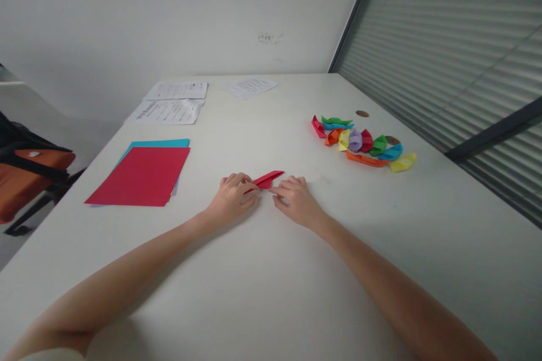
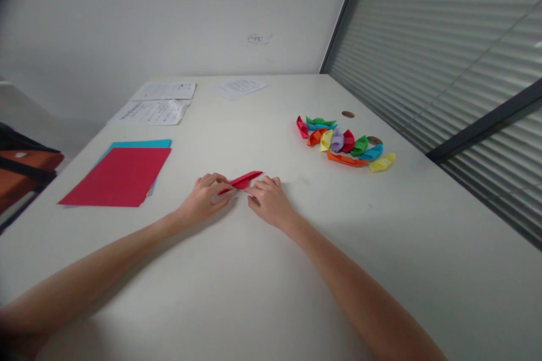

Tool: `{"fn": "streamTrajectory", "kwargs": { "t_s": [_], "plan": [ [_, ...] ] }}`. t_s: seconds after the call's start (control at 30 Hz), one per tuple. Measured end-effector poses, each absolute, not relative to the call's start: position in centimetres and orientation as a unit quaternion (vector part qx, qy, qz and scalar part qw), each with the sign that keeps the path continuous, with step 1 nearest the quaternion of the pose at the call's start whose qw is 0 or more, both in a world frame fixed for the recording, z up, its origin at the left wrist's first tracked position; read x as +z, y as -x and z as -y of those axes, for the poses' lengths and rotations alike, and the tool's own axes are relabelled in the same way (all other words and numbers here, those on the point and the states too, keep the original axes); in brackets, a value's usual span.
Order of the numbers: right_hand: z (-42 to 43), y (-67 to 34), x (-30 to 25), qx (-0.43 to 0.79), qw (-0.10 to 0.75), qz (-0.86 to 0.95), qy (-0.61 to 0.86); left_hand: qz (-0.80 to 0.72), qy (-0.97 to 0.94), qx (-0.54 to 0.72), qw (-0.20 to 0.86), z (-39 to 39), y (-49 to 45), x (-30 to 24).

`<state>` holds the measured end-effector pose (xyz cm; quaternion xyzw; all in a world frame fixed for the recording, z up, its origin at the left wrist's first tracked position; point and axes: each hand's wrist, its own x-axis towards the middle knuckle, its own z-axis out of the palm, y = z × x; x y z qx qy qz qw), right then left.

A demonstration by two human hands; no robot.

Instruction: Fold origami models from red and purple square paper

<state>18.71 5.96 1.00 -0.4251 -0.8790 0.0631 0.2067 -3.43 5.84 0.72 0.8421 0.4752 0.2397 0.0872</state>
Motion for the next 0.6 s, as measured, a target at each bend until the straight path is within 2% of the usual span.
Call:
{"fn": "streamTrajectory", "kwargs": {
  "t_s": [0.23, 0.47, 0.6],
  "plan": [
    [-7.4, -19.6, 0.0, 0.068, 0.330, 0.838, 0.430, -0.483, -0.820, 0.273, 0.139, -7.2, 4.2, -0.2],
    [-7.8, -20.1, -0.8, 0.074, 0.327, 0.848, 0.411, -0.495, -0.808, 0.262, 0.182, -7.5, 4.4, -0.1],
    [-7.5, -20.1, -0.5, 0.154, 0.309, 0.852, 0.393, -0.475, -0.817, 0.269, 0.187, -7.5, 4.7, 0.3]
  ]
}}
